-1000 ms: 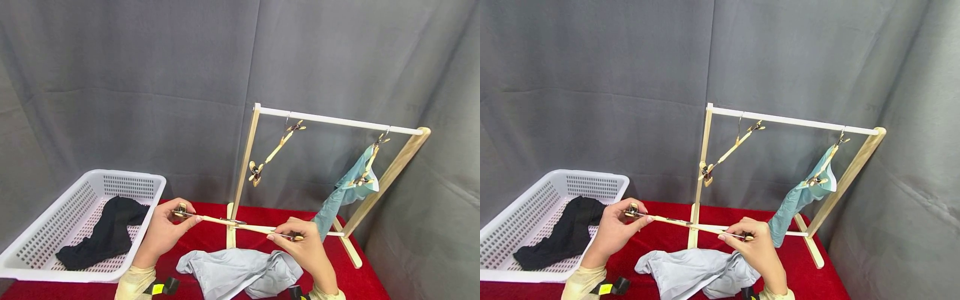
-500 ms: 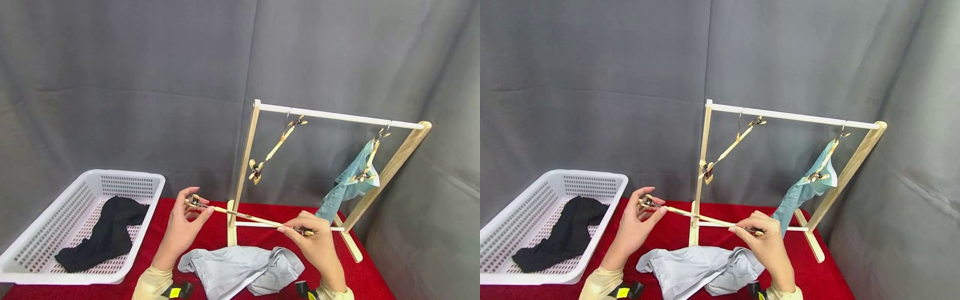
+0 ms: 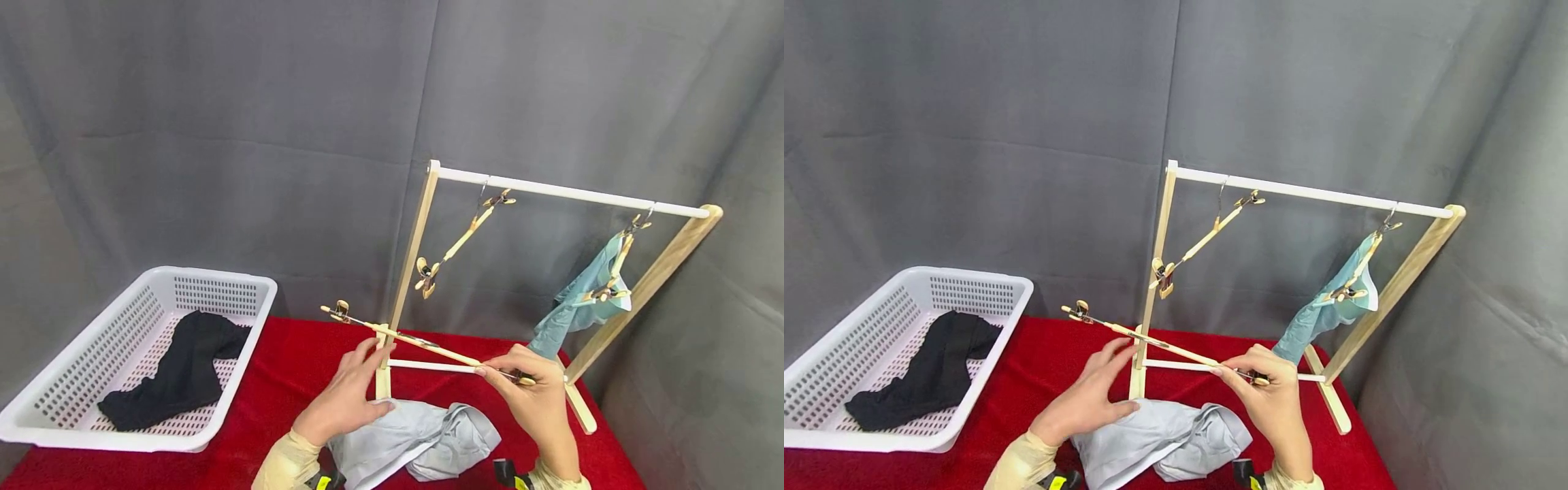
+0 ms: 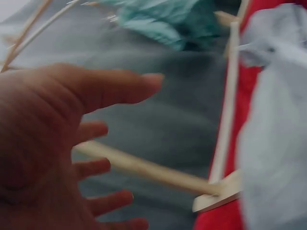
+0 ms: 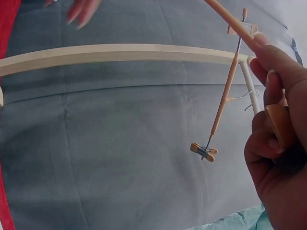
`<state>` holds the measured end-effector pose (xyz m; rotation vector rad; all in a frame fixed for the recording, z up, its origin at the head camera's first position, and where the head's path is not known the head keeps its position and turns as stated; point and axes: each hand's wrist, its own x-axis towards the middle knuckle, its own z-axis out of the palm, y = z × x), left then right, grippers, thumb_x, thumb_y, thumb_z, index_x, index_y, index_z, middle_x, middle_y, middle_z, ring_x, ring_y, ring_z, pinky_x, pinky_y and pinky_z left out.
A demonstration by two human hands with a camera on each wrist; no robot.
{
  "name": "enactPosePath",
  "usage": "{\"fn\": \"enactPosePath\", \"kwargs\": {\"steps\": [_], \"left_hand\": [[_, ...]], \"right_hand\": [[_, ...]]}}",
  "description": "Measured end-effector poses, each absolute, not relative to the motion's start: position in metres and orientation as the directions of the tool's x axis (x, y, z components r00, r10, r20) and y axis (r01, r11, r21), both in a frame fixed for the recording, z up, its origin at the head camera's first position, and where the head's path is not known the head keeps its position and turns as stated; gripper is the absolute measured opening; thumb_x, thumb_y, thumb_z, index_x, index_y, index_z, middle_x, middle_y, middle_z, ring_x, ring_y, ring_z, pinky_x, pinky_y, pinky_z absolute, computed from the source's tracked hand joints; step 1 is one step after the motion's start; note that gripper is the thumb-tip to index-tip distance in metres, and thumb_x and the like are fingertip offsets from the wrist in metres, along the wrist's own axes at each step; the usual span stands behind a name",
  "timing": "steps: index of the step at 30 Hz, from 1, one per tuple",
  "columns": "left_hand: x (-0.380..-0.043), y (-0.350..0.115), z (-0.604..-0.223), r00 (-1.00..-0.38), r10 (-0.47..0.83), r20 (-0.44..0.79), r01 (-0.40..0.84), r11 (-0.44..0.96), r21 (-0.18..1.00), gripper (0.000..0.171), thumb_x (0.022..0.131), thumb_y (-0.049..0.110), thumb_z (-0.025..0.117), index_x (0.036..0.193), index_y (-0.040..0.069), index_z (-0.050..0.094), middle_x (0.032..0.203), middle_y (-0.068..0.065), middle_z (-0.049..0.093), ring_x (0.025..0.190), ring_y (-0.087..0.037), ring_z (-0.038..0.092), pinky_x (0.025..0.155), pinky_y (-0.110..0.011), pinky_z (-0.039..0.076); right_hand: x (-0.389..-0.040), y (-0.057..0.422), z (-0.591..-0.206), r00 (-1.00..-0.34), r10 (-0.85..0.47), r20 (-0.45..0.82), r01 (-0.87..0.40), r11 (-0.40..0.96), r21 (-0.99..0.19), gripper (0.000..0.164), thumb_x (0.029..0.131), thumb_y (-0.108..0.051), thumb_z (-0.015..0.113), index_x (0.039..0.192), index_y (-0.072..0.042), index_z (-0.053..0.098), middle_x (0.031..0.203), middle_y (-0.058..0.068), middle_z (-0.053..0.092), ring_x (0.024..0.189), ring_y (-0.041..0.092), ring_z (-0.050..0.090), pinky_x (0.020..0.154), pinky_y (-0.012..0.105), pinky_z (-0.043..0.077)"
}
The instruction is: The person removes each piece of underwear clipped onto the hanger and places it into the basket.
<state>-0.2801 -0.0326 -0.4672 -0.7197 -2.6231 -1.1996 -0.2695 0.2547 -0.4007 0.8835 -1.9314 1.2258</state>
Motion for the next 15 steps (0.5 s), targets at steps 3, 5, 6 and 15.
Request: {"fn": "enactPosePath", "kwargs": {"steps": [3,5,6,15], "left_hand": [[-0.277,-0.017,-0.481,-0.828,0.491,0.269,0.545,0.596,0.59,0.092,0.075,0.017,0.087,0.155,0.016,0.042,0.164,-0.016,0.024,0.137,-0.039,0.037,0.101,-0.058,0.047],[-0.274,-0.008,-0.489,-0.809,0.549,0.211,0.561,0.615,0.554,0.095,0.072,0.018,0.09,0.155,0.018,0.043,0.166,-0.015,0.022,0.137,-0.039,0.038,0.098,-0.05,0.052],[-0.272,-0.004,-0.492,-0.804,0.566,0.183,0.563,0.623,0.543,0.096,0.07,0.018,0.091,0.154,0.019,0.044,0.165,-0.014,0.022,0.137,-0.04,0.04,0.095,-0.045,0.054],[-0.265,0.004,-0.511,-0.818,0.567,0.093,0.56,0.75,0.352,0.086,0.065,0.011,0.09,0.143,0.023,0.058,0.128,-0.004,0.053,0.101,-0.025,0.059,0.076,-0.033,0.054]], "right_hand": [[-0.269,0.256,-0.4,-0.53,-0.186,0.827,-0.828,0.326,-0.457,0.039,0.06,0.028,0.079,0.082,-0.005,0.077,0.07,0.004,0.068,0.058,0.005,0.048,0.047,0.023,0.039],[-0.269,0.257,-0.399,-0.537,-0.189,0.822,-0.823,0.331,-0.461,0.039,0.061,0.027,0.08,0.083,-0.005,0.077,0.071,0.003,0.069,0.058,0.005,0.048,0.048,0.023,0.039],[-0.269,0.258,-0.4,-0.545,-0.189,0.817,-0.818,0.336,-0.468,0.039,0.061,0.026,0.08,0.084,-0.006,0.078,0.072,0.003,0.069,0.058,0.005,0.048,0.048,0.023,0.039],[-0.271,0.257,-0.404,-0.555,-0.179,0.813,-0.809,0.343,-0.477,0.037,0.064,0.025,0.08,0.083,-0.006,0.078,0.069,0.002,0.068,0.058,0.004,0.047,0.048,0.023,0.038]]}}
